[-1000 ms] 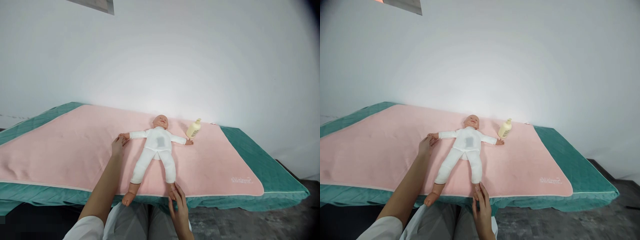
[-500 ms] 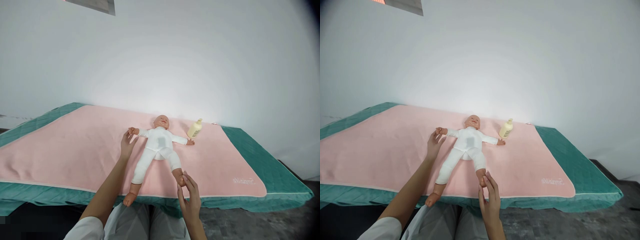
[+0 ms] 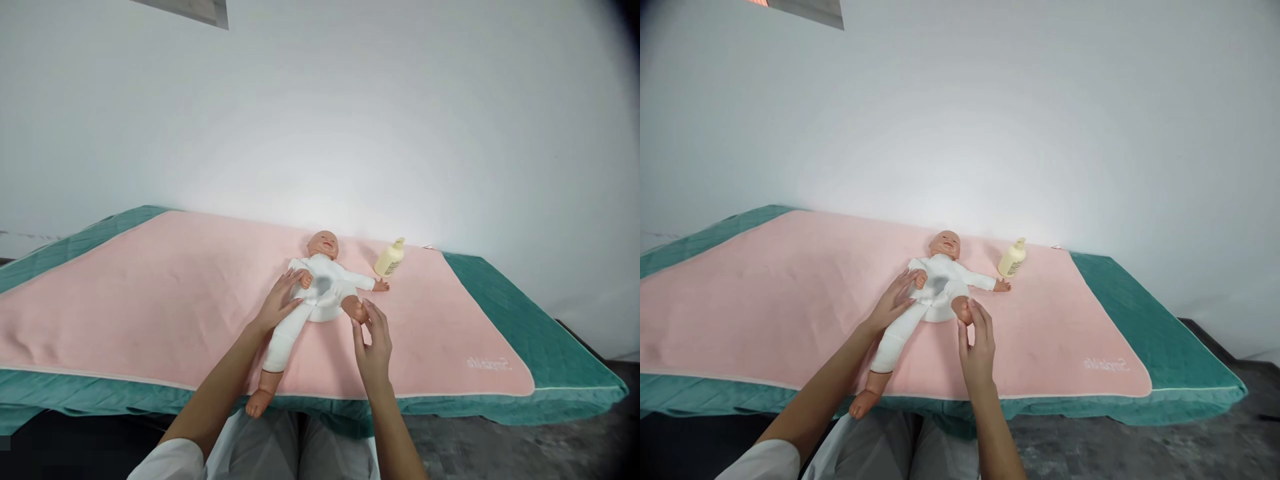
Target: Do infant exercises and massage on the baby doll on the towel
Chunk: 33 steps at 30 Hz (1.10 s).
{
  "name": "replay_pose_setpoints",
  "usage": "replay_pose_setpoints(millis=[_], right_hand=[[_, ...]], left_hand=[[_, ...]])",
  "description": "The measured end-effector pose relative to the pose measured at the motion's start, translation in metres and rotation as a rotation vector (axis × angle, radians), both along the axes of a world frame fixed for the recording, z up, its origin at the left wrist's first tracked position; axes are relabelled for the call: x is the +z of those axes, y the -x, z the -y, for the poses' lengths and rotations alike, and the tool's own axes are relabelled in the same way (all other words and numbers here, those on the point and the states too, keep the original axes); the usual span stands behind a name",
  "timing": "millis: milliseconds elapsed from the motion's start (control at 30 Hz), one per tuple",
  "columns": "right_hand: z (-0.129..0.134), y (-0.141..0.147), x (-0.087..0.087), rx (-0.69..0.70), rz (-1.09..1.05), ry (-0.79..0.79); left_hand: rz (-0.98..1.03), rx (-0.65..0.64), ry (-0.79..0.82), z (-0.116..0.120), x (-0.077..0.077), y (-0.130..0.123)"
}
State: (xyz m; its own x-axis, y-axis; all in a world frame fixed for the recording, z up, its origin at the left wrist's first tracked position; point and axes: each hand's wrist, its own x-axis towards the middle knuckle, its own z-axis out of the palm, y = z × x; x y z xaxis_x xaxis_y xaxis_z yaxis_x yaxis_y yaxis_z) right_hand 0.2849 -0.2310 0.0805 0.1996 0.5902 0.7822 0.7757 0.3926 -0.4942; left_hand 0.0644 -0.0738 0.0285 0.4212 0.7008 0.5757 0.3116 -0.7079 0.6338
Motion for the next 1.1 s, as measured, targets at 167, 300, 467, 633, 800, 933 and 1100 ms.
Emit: replay_pose_setpoints(millis=[167,300,467,633,800,933,1100], right_hand=[[-0.019,-0.001,-0.006,0.053,-0.075,0.032],[-0.027,0.0,-0.013,0.068,-0.094,0.026],[-0.032,0.006,-0.02,0.087,-0.06,-0.012],[-0.038,0.016,-0.027,0.09,0.014,-0.089],[-0.041,0.021,-0.034,0.079,0.05,-0.114],[-0.039,0.019,-0.034,0.077,0.053,-0.123],[-0.025,0.015,-0.031,0.062,0.045,-0.12]], left_hand=[[-0.043,0.147,-0.13,-0.008,0.006,-0.006],[-0.031,0.242,-0.274,-0.016,0.01,-0.013],[-0.131,0.194,-0.329,-0.018,0.011,-0.013],[-0.224,0.081,-0.304,-0.015,0.013,-0.012],[-0.269,0.041,-0.252,-0.013,0.016,-0.012],[-0.236,0.026,-0.252,-0.013,0.013,-0.012],[-0.139,0.065,-0.267,-0.01,0.006,-0.01]])
